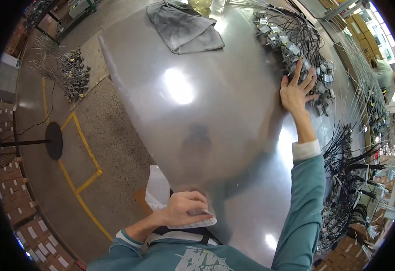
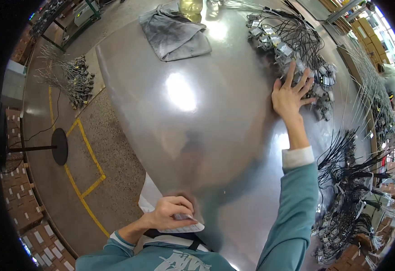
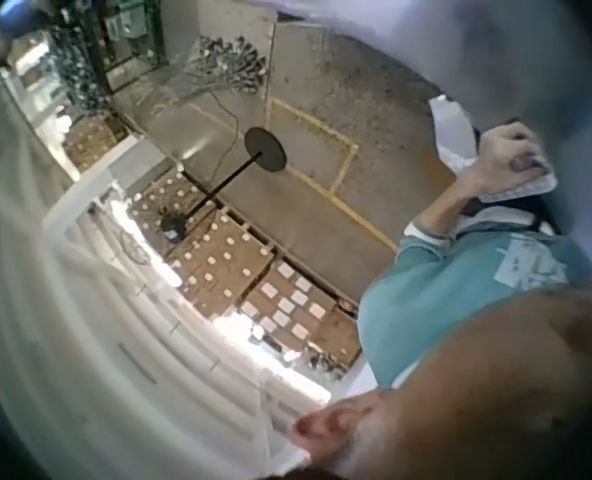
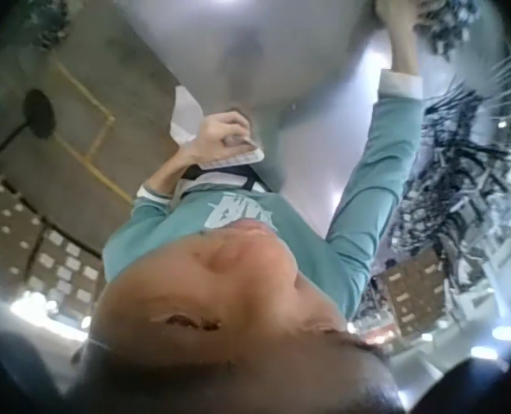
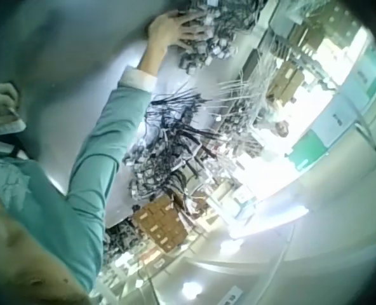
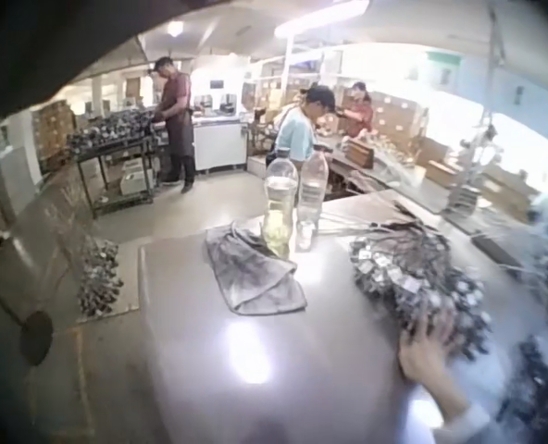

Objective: Applying labels to electronic components and organizing wire harnesses at a manual assembly station.

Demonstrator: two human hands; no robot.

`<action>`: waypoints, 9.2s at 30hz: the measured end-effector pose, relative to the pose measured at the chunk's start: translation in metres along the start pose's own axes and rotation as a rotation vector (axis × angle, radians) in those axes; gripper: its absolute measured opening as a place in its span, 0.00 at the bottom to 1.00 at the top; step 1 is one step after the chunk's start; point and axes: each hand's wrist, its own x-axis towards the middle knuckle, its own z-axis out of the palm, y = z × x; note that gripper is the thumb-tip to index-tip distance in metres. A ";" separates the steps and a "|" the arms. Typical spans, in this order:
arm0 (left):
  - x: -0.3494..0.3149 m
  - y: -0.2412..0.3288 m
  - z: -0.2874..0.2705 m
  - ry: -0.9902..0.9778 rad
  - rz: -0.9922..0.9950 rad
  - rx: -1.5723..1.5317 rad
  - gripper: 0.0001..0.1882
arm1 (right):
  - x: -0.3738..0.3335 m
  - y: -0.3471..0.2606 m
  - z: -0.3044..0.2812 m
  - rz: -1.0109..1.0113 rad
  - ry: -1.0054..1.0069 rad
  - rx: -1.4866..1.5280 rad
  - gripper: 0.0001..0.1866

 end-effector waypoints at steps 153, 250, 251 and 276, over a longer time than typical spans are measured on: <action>0.043 0.063 0.077 -0.234 0.127 0.343 0.16 | -0.454 -0.027 -0.219 0.520 0.095 1.800 0.34; 0.044 -0.010 0.287 -0.519 0.782 0.886 0.20 | -0.509 0.144 -0.251 0.809 0.588 1.355 0.47; 0.044 -0.010 0.286 -0.521 0.782 0.886 0.20 | -0.509 0.145 -0.252 0.821 0.581 1.360 0.47; -0.038 0.034 0.127 -0.499 0.874 1.064 0.16 | -0.462 0.035 -0.237 0.525 -0.126 1.362 0.53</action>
